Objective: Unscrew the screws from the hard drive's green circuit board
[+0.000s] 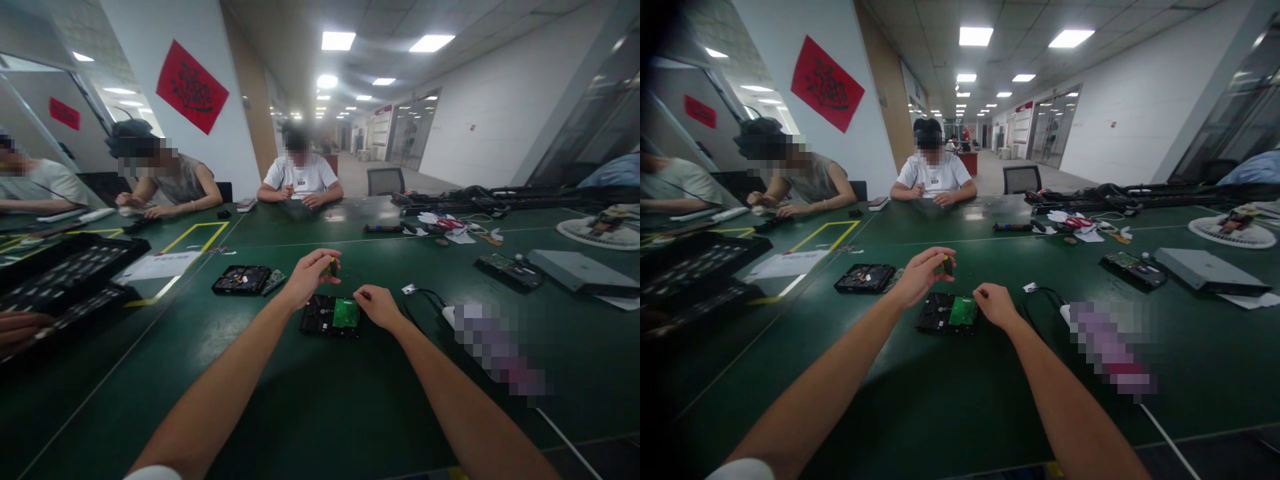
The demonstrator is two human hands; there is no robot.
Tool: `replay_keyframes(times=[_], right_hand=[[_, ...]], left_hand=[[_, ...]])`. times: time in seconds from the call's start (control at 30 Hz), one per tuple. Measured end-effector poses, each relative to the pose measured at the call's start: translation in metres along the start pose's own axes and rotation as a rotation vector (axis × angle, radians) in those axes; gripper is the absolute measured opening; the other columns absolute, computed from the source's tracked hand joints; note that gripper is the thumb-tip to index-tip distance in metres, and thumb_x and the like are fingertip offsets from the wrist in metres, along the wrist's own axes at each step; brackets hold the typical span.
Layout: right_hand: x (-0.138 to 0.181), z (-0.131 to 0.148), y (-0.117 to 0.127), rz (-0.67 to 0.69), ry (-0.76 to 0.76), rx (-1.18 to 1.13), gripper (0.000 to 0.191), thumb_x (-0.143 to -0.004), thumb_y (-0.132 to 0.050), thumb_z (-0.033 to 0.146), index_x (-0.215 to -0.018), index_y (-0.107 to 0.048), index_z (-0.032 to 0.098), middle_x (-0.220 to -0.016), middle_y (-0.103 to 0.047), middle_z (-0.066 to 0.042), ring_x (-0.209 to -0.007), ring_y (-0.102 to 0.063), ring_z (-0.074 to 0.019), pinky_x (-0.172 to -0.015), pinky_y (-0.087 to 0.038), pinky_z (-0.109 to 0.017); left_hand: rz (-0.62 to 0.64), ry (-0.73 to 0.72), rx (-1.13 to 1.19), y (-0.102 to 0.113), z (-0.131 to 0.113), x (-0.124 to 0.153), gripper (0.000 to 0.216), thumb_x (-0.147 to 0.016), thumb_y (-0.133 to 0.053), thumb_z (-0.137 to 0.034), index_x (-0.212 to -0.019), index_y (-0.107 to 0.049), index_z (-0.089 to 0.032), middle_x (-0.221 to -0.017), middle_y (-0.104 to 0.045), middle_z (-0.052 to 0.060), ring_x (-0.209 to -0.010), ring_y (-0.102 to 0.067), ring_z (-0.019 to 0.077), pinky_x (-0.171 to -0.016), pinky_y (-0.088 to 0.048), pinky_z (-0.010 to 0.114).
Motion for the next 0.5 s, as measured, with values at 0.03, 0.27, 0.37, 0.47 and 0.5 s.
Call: replay_keyframes(times=[0.03, 0.27, 0.37, 0.47, 0.5], right_hand=[[-0.0001, 0.0001, 0.0, -0.001, -0.002, 0.003, 0.027, -0.093, -0.052, 0.036, -0.081, -0.071, 0.021, -0.079, -0.071, -0.001, -0.071, -0.061, -0.0148, -0.065, -0.038, -0.026], [0.0001, 0.0024, 0.001, -0.01, 0.013, 0.031, 0.027, -0.093, -0.052, 0.035, -0.079, -0.07, 0.021, -0.078, -0.071, -0.001, -0.069, -0.06, -0.0144, -0.065, -0.037, -0.027], [0.0001, 0.0024, 0.001, -0.005, 0.015, 0.032, 0.028, -0.093, -0.051, 0.035, -0.079, -0.07, 0.021, -0.079, -0.071, -0.002, -0.069, -0.059, -0.0144, -0.065, -0.037, -0.027], [-0.0002, 0.0012, -0.0003, -0.003, 0.016, 0.031, 0.028, -0.093, -0.051, 0.036, -0.079, -0.07, 0.021, -0.078, -0.071, -0.001, -0.068, -0.059, -0.0143, -0.064, -0.037, -0.026], [-0.0004, 0.0007, -0.0009, -0.006, 0.016, 0.03, 0.028, -0.093, -0.051, 0.036, -0.079, -0.07, 0.021, -0.078, -0.071, -0.001, -0.068, -0.059, -0.0143, -0.064, -0.037, -0.026]], left_hand=[[-0.002, -0.004, -0.024, 0.0001, -0.0002, -0.0001, 0.033, -0.087, -0.064, -0.042, -0.108, -0.069, -0.017, -0.1, -0.062, 0.008, -0.092, -0.059, 0.0191, -0.071, -0.06, 0.033], [-0.053, -0.047, -0.231, -0.0016, -0.0026, 0.0013, 0.032, -0.08, -0.074, -0.043, -0.092, -0.067, -0.014, -0.087, -0.061, 0.005, -0.081, -0.058, 0.0153, -0.066, -0.058, 0.029], [-0.069, -0.053, -0.216, -0.0026, -0.003, 0.0023, 0.032, -0.079, -0.075, -0.041, -0.093, -0.062, -0.014, -0.089, -0.064, 0.006, -0.081, -0.06, 0.0155, -0.063, -0.056, 0.027], [-0.021, -0.061, -0.159, -0.0038, -0.0026, 0.0018, 0.031, -0.083, -0.072, -0.039, -0.099, -0.058, -0.016, -0.091, -0.066, 0.007, -0.086, -0.063, 0.0175, -0.063, -0.055, 0.026], [-0.01, -0.064, -0.149, -0.0037, -0.0025, 0.0015, 0.031, -0.084, -0.07, -0.039, -0.101, -0.059, -0.016, -0.091, -0.066, 0.007, -0.087, -0.063, 0.0179, -0.063, -0.055, 0.026]])
Point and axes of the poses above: each hand's wrist, its own x-axis away from the middle knuckle, its own y-axis out of the back of the hand, z = x × y, the point moved 3 cm from there along -x, towards the middle knuckle
